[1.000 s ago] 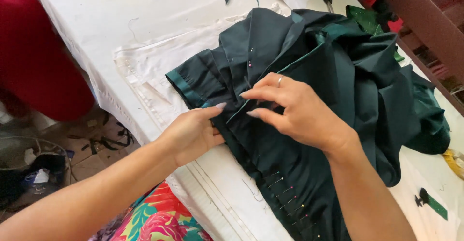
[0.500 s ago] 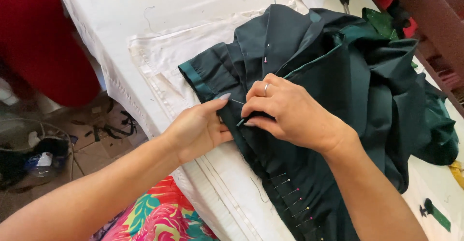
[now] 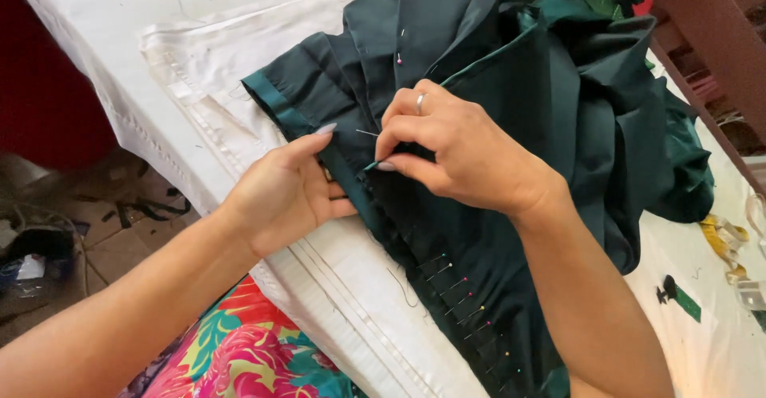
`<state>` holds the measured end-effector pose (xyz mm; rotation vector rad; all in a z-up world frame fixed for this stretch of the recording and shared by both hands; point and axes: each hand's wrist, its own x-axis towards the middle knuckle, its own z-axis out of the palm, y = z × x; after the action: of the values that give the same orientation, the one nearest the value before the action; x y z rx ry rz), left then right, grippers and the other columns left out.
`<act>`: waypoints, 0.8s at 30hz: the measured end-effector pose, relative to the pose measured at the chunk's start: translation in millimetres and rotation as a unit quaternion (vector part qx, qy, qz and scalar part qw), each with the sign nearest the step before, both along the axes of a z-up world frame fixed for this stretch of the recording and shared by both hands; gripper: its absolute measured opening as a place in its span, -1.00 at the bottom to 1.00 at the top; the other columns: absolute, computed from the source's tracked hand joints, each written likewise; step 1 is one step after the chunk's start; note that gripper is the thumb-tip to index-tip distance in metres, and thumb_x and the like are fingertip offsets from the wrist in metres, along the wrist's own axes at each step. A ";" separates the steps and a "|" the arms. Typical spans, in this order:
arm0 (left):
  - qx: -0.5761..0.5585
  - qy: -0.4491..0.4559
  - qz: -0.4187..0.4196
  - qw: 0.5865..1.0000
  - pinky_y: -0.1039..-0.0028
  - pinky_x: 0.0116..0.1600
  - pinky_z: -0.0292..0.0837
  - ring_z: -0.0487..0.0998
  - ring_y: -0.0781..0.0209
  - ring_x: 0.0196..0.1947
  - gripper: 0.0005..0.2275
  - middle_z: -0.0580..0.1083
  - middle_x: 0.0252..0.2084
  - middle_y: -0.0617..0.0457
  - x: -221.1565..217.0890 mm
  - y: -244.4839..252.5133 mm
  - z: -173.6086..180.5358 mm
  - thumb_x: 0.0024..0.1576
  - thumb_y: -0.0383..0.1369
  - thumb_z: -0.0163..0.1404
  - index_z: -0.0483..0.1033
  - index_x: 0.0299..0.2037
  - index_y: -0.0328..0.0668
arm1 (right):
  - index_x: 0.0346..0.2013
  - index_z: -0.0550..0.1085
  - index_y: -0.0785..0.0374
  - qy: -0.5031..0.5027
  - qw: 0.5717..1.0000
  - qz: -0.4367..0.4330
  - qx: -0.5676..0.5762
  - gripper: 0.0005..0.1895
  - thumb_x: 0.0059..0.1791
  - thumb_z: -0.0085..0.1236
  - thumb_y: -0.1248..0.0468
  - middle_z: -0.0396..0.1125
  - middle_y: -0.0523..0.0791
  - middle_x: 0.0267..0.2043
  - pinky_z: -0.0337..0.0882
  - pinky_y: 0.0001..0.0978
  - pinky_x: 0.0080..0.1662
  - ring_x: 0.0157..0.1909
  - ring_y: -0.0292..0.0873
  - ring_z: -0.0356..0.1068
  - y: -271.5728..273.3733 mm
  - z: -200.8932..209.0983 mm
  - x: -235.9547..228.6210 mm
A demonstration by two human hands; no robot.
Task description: Pinning a piece of dark green fabric to secure pleats or a seam before sewing.
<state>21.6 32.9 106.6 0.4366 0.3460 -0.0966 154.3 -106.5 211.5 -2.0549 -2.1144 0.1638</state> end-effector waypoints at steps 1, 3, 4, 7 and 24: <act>-0.001 0.000 0.002 1.000 0.09 0.05 0.45 0.54 -0.05 -0.14 -0.64 0.53 -0.05 -0.12 -0.1 0.2 0.3 0.25 -0.22 -0.24 0.46 0.13 -0.22 | -0.30 0.49 0.17 0.000 1.000 0.002 -0.001 -0.95 0.01 0.20 0.30 0.33 -0.17 -0.19 0.31 -0.29 -0.13 -0.11 -0.12 0.24 -2.9 3.6 0.0; -0.003 0.005 -0.001 1.000 0.04 0.04 0.45 0.53 -0.11 -0.14 -0.63 0.53 -0.05 -0.16 -0.1 0.0 0.6 0.25 -0.21 -0.23 0.46 0.13 -0.24 | -0.31 0.52 0.20 0.050 0.998 -0.024 0.019 -0.98 0.00 0.21 0.35 0.33 -0.14 -0.17 0.30 -0.38 -0.03 -0.11 -0.17 0.25 -9.6 10.4 0.1; -0.004 0.006 0.000 1.000 0.04 0.04 0.45 0.53 -0.11 -0.14 -0.63 0.53 -0.05 -0.16 -1.4 -0.1 4.9 0.25 -0.21 -0.23 0.46 0.13 -0.24 | -0.31 0.52 0.20 0.050 0.998 -0.023 0.018 -0.98 0.00 0.21 0.35 0.33 -0.14 -0.17 0.30 -0.38 -0.03 -0.11 -0.17 0.25 -11.9 12.3 1.0; 0.001 0.032 -0.002 0.999 0.03 0.12 0.41 0.51 -0.11 -0.06 -0.60 0.51 0.03 -0.16 -1.4 -1.1 14.0 0.24 -0.21 -0.26 0.43 0.18 -0.22 | -0.32 0.52 0.17 0.052 0.997 -0.056 0.022 -0.95 -0.01 0.24 0.36 0.33 -0.16 -0.19 0.30 -0.37 0.01 -0.06 -0.17 0.26 -18.7 17.0 4.6; -0.011 0.008 0.051 0.999 0.10 -0.02 0.48 0.53 -0.02 -0.20 -0.71 0.54 -0.12 -0.10 1.9 -2.3 -5.2 0.20 -0.32 -0.17 0.48 0.04 -0.24 | -0.30 0.50 0.10 -0.028 0.994 -0.092 -0.052 -0.94 -0.04 0.20 0.23 0.30 -0.22 -0.19 0.35 -0.25 -0.21 -0.12 -0.19 0.28 10.2 -2.6 -3.7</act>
<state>23.5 30.6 101.4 0.3948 0.3818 -0.0039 150.6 -96.3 208.9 -2.3275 -1.9725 0.1960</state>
